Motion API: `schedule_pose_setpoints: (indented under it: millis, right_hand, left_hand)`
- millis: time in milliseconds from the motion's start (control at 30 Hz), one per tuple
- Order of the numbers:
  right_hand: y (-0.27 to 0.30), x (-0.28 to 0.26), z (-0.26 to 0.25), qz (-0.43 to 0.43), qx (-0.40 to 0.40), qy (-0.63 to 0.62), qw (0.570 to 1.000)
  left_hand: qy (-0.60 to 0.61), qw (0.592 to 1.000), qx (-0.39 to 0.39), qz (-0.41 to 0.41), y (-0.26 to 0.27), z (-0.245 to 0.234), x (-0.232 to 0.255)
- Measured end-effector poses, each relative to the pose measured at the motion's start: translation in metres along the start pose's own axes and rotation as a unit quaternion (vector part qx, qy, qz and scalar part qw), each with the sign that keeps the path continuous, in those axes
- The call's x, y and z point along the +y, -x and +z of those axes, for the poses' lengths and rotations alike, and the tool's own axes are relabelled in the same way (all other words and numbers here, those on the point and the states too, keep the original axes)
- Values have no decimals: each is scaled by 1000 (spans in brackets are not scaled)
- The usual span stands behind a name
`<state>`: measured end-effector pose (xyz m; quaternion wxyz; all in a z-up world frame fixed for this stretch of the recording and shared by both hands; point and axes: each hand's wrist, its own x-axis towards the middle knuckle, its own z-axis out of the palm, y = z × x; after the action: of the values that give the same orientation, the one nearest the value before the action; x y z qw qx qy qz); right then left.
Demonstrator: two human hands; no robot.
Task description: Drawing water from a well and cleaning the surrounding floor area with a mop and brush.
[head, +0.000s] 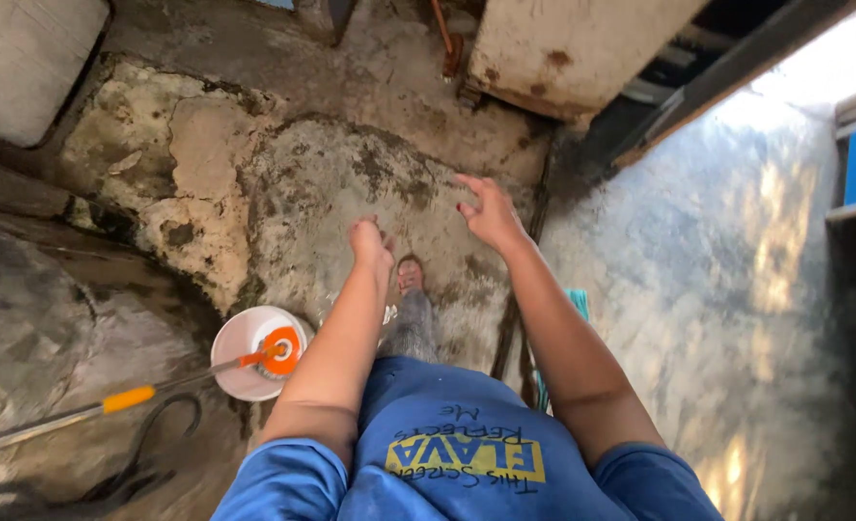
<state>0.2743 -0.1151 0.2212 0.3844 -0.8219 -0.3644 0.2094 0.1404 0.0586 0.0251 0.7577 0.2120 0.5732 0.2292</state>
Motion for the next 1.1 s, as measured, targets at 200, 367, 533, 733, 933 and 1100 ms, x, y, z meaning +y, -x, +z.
schedule_pose_setpoints:
  millis: [200, 367, 533, 733, 933, 1100]
  right_hand:
    - [-182, 2, 2, -58, -48, 65, 995]
    - [-278, -41, -17, 52, -88, 107, 989]
    - [-349, 1, -26, 29, -81, 92, 992]
    - [-457, 12, -35, 99, -85, 87, 988]
    - [-636, 17, -12, 5, -69, -14, 997]
    - [-820, 29, 15, -52, -22, -61, 997]
  left_hand:
    - [67, 977, 88, 182, -129, 89, 36]
    - [45, 976, 36, 209, -160, 145, 130]
    - [70, 975, 20, 210, -159, 170, 206]
    - [94, 983, 35, 156, -183, 195, 243]
    - [109, 980, 48, 158, -234, 244, 271]
    - [121, 980, 51, 149, -276, 298, 306]
